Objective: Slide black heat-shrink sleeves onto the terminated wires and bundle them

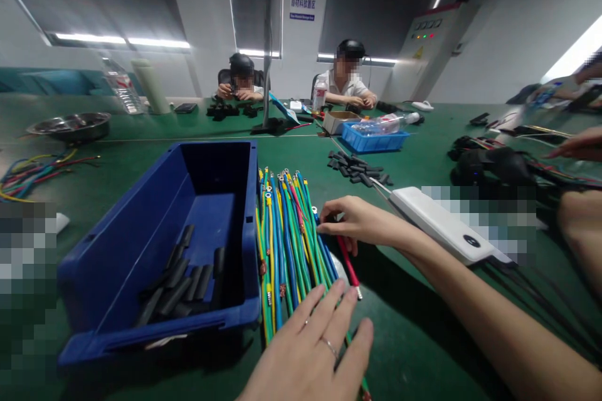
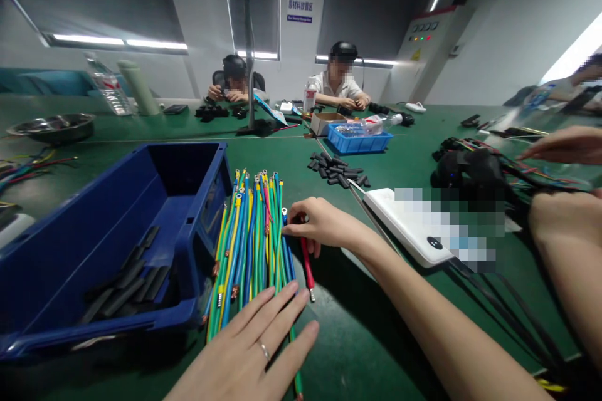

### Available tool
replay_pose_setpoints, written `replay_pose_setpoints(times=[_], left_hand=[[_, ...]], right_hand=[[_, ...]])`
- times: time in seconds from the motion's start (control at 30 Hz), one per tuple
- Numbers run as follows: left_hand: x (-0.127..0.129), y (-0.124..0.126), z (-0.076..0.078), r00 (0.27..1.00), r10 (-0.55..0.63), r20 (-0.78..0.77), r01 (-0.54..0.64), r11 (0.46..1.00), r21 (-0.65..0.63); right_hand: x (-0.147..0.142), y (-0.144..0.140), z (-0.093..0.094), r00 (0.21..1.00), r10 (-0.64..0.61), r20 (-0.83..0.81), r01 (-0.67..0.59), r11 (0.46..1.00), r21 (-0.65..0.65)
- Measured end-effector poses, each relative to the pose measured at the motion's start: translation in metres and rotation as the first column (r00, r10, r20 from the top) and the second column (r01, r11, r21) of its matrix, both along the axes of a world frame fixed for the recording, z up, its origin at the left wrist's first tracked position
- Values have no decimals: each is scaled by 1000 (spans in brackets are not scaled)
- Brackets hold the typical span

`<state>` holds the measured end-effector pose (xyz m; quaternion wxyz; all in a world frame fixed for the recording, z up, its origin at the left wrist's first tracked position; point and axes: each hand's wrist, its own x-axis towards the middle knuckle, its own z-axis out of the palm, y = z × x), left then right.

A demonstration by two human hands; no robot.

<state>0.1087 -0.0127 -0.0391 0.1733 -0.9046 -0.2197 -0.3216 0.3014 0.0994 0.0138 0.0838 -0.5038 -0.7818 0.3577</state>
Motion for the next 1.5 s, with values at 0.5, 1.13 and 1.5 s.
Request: replay_pose_setpoints(times=[0.5, 1.13, 1.5], left_hand=[[-1, 2, -11, 1000, -15, 17, 14, 1000, 9], [2, 5, -25, 996, 32, 83, -41, 992, 116], [4, 7, -23, 990, 37, 134, -50, 995, 92]], right_hand=[[33, 29, 1, 709, -645, 286, 374, 687, 623], [42, 147, -26, 608, -656, 448, 297, 711, 638], [61, 157, -29, 620, -642, 451, 254, 708, 659]])
